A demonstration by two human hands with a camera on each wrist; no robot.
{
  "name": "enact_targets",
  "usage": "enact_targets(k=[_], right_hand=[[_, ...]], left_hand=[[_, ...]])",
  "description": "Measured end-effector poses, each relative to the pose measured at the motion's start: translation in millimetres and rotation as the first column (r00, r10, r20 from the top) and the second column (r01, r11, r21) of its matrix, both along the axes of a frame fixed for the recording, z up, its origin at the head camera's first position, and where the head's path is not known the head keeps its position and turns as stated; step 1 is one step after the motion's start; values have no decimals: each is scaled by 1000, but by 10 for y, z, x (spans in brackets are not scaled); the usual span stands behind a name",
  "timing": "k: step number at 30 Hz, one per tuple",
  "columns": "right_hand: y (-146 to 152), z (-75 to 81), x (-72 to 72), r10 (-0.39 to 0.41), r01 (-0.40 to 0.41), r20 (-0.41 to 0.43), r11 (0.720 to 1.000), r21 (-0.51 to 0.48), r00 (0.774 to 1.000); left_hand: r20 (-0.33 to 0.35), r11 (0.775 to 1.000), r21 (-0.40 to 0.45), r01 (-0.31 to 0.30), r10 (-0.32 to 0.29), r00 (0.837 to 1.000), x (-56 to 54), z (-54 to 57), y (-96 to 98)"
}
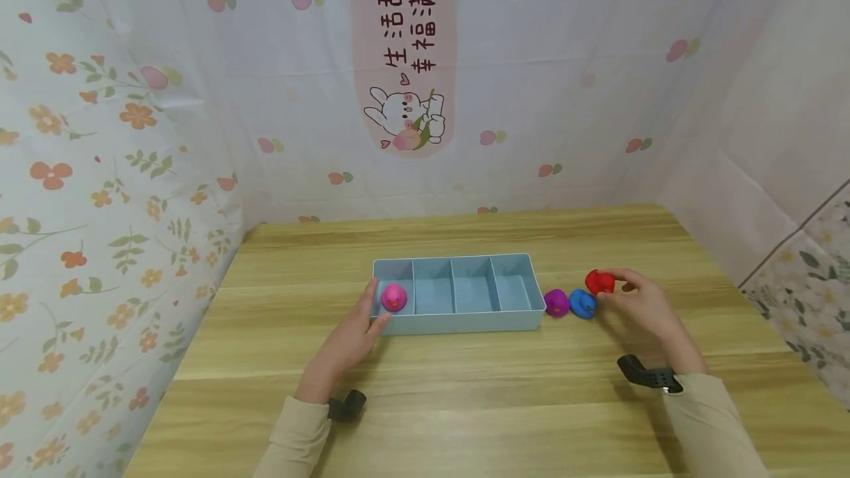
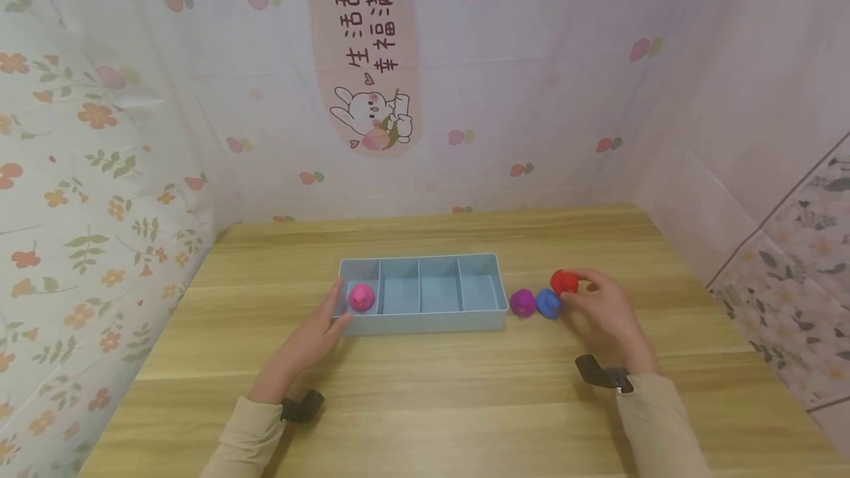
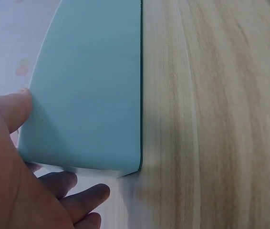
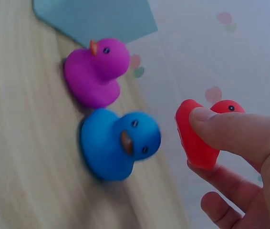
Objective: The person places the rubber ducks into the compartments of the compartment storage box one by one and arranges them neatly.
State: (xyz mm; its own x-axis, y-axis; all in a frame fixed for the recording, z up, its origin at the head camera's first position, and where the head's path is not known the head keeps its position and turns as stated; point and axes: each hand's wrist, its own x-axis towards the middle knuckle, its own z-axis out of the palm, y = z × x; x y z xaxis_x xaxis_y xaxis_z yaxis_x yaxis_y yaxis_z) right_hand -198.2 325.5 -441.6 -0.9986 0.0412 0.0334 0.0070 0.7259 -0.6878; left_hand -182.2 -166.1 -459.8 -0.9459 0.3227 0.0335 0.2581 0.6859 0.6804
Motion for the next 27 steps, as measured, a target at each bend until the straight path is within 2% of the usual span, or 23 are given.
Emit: enact_targets(k=[7,27], right_hand=[[-135,73,-67,20,-22,-37,999,-37,999],[-566,228,-157,68,-73,-56,993,-97,996]], left_hand=[[-1,1000,7,2,-2,1000,3,18,2],[-10,1000,7,-1,1,1000,7,4,-5]])
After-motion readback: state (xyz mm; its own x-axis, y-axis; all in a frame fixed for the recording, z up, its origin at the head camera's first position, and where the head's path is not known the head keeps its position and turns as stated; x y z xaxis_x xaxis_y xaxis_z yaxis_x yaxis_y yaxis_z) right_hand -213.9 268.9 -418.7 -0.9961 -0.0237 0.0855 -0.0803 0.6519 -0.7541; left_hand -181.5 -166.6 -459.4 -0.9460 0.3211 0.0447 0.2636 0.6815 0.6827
